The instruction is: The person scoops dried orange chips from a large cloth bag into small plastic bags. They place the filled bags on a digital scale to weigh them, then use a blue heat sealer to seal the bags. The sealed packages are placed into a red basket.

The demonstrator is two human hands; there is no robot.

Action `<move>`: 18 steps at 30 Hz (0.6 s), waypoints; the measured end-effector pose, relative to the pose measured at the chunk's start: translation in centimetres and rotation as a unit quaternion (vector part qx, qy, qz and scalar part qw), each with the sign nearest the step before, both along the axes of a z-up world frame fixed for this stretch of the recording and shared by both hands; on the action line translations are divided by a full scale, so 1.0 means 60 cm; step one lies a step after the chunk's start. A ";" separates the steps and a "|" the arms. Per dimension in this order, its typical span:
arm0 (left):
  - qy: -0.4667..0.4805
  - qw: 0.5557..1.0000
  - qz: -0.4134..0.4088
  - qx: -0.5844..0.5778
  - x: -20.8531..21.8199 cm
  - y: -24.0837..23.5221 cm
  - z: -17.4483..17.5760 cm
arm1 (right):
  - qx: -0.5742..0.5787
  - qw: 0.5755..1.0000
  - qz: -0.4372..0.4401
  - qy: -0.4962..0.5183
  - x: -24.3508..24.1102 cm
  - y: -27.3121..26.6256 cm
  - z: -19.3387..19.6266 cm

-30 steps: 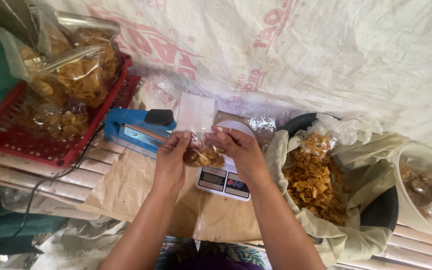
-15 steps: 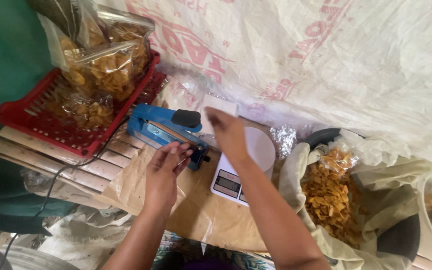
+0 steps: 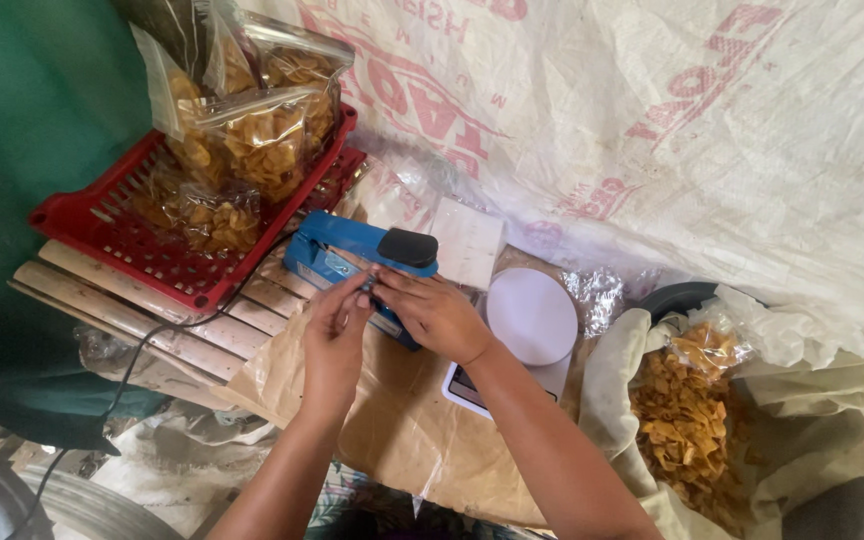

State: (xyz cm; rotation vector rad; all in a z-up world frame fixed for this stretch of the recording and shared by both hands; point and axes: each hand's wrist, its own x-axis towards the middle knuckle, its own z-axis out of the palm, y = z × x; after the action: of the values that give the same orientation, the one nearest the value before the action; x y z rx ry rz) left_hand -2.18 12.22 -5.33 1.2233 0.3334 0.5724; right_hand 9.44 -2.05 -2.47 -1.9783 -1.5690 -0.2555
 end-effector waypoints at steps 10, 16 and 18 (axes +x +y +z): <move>0.002 0.985 0.142 0.093 0.035 -0.025 -0.005 | -0.027 0.999 -0.041 -0.023 -0.019 -0.011 -0.001; -0.029 0.987 0.142 0.076 0.039 -0.040 -0.017 | -0.014 0.999 -0.040 -0.030 -0.039 -0.040 -0.009; -0.031 0.986 0.145 0.079 0.039 -0.041 -0.021 | 0.020 0.999 -0.041 0.008 -0.040 -0.045 -0.010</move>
State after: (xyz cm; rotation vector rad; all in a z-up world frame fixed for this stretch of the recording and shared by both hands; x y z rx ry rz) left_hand 0.13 9.77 -6.60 1.3159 0.4232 0.9013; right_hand 7.03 -4.78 -3.06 -2.0109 -1.4637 -0.3024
